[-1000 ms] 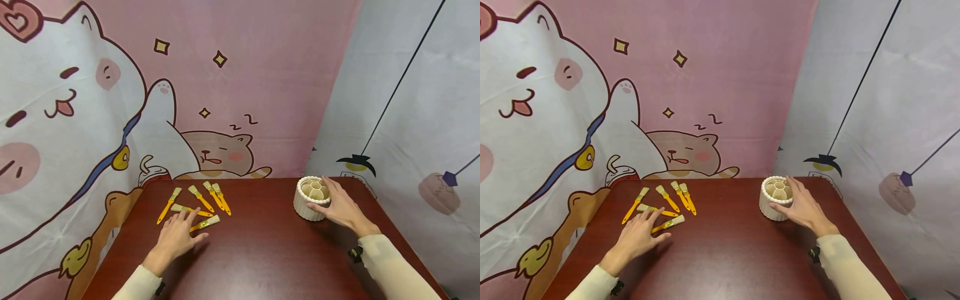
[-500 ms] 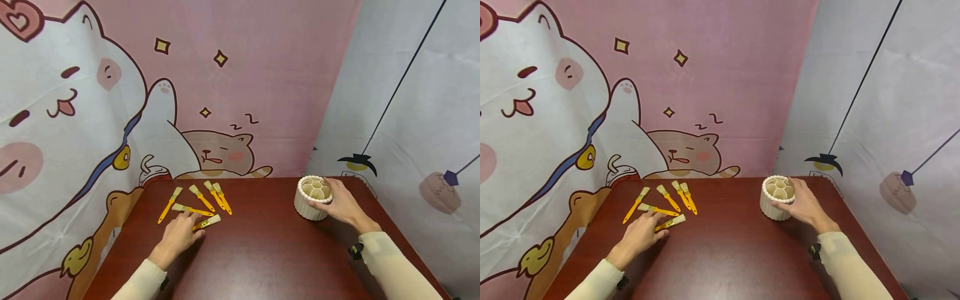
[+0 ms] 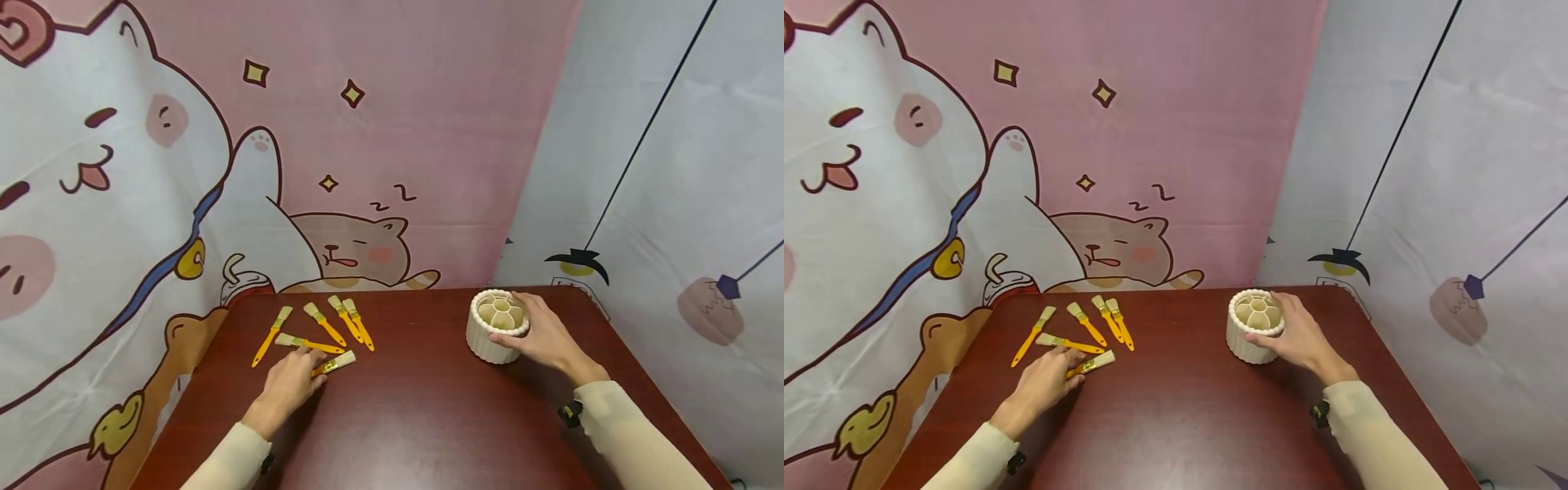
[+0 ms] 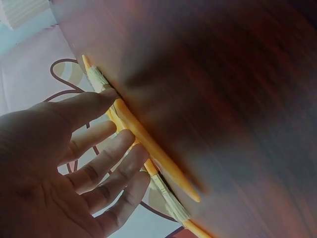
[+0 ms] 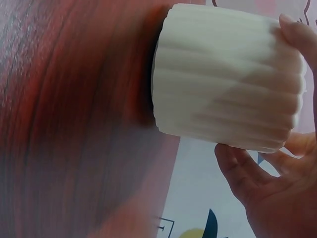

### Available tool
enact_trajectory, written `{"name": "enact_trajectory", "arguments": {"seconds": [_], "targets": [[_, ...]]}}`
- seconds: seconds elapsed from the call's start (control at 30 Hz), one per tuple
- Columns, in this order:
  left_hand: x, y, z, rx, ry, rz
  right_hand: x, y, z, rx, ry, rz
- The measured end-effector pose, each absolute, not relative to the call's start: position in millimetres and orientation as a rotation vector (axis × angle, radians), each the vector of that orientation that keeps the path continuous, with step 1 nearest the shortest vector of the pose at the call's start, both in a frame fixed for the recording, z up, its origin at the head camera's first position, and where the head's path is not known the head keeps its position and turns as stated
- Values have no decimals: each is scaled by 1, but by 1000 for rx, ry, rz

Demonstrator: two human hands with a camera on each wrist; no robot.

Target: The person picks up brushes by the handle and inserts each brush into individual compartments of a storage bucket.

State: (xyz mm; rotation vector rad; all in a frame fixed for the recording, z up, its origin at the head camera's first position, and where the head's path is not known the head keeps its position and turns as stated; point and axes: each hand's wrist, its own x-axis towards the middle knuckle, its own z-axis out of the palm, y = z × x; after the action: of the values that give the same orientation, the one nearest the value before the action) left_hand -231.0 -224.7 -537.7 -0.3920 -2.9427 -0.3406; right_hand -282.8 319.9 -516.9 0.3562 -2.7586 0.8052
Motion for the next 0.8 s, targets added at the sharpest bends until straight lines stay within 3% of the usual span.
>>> {"name": "enact_trajectory", "arguments": {"seconds": [0.8], "targets": [[-244,-220,-547,-435,-2926,-325,-269,286,-517,509,-2747,762]]}}
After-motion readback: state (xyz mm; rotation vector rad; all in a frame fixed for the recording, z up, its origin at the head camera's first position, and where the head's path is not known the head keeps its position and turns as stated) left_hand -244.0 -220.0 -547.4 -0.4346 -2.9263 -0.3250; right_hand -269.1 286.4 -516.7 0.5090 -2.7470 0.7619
